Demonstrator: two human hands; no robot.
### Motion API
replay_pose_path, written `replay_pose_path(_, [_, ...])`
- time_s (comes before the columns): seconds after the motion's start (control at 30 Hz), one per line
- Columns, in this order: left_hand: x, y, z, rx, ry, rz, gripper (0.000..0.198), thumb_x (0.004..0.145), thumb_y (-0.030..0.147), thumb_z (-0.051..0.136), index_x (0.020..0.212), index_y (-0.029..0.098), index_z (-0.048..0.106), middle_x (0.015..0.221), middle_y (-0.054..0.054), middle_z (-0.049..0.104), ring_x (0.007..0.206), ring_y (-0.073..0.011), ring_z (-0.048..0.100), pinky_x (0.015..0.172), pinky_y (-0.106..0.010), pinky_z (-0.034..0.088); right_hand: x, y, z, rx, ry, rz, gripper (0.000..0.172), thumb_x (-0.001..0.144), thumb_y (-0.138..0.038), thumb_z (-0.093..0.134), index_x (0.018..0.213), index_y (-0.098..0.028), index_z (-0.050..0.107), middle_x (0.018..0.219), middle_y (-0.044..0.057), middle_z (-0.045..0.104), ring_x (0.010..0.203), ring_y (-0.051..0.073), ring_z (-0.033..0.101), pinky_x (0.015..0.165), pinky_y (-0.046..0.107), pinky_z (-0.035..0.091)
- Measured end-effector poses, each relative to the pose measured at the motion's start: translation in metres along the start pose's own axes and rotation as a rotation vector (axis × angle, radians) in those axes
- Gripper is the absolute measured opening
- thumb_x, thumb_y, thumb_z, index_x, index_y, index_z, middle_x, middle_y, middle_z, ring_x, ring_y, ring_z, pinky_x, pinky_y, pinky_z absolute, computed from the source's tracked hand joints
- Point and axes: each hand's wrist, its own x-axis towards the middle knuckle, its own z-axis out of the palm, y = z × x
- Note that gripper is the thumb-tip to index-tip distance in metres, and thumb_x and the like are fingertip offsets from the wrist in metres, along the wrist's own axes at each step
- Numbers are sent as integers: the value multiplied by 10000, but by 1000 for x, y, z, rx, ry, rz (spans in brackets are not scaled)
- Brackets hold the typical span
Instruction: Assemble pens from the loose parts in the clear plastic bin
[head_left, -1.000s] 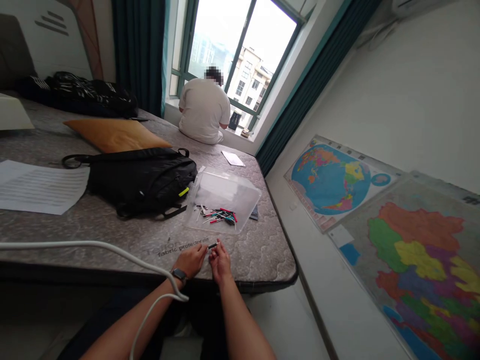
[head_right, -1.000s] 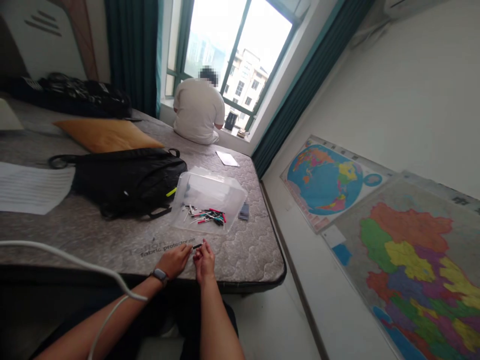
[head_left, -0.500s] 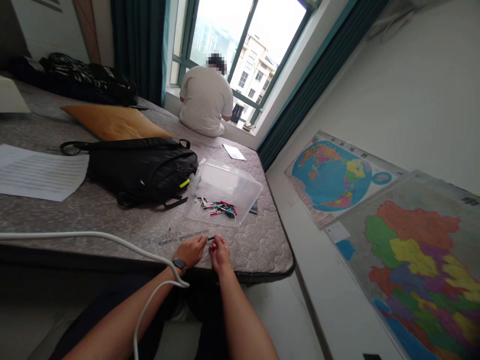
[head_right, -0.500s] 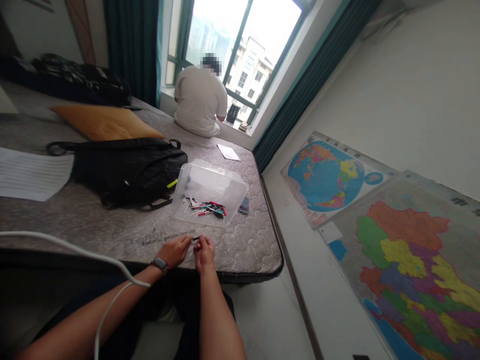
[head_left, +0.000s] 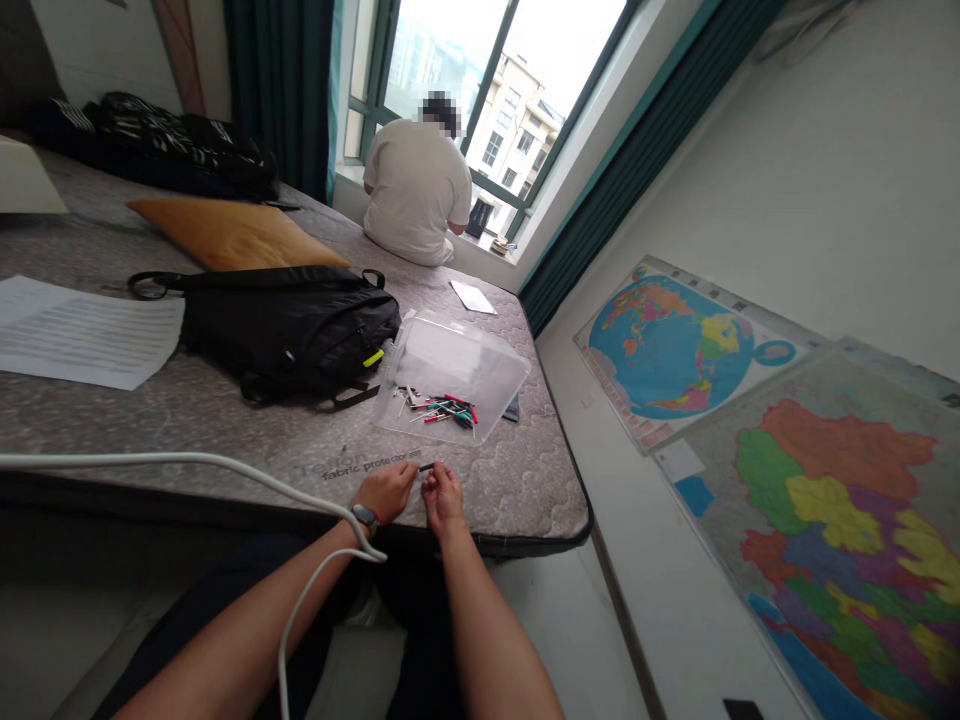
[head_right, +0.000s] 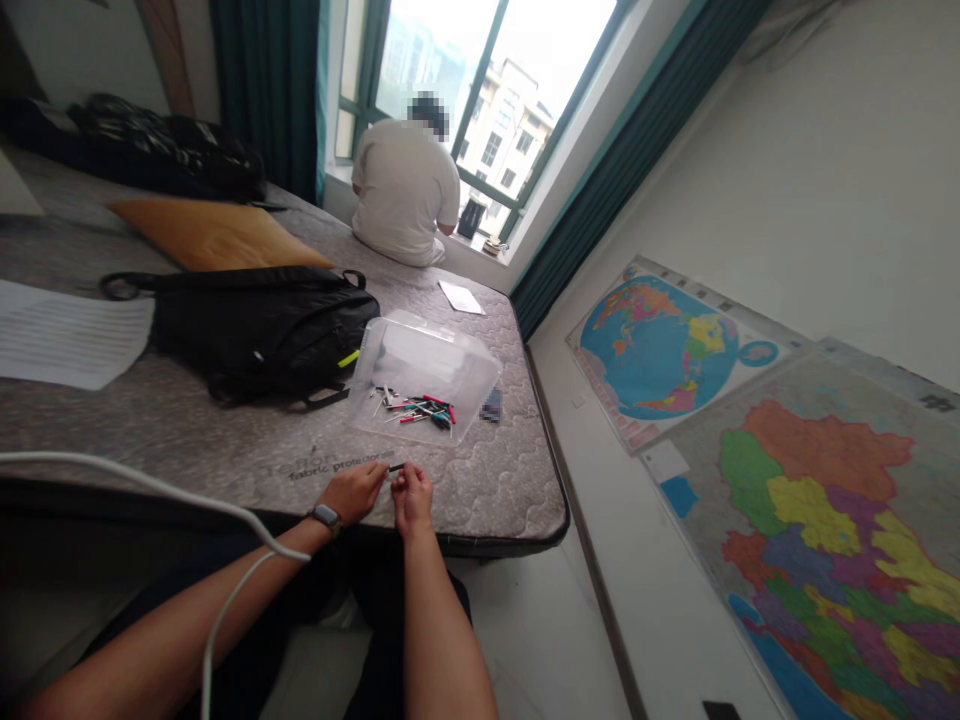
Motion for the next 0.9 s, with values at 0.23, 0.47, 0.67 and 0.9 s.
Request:
replay_pose_path(0.23, [-1, 0, 0, -8, -10, -7, 305, 974, 286, 326, 1104, 217, 593, 927, -73, 654, 801, -186, 612, 697, -291, 441, -3, -5, 0, -38, -41, 27, 335, 716, -307, 795, 980, -187, 628, 681, -54, 589, 543, 51, 507, 564, 172, 449])
replay_pose_path(0.47, [-1, -3, 5, -1, -2, 15, 313, 980, 292, 323, 1139, 226, 584, 944, -73, 645, 810, -191, 612, 692, -287, 430, 1, 1, -1, -50, -9, -4, 343, 671, -339, 832, 801, -187, 554, 603, -78, 534, 499, 46, 458, 512, 165, 407])
replay_pose_path(0.67, [-1, -4, 6, 2, -9, 9, 314, 976, 294, 338, 1176, 238, 573, 951, -70, 643, 803, -186, 612, 689, -281, 427, -1, -1, -1, -57, -1, -20, 338, 680, -352, 818, 859, -189, 583, 619, -79, 528, 488, 43, 428, 502, 166, 401])
replay_pose_path(0.9, [-1, -3, 6, -10, -5, -12, 317, 971, 295, 341, 1165, 234, 584, 941, -77, 641, 803, -190, 612, 693, -285, 434, -3, -3, 2, -66, -6, -16, 337, 690, -332, 796, 946, -168, 650, 634, -67, 535, 480, 38, 406, 503, 171, 402])
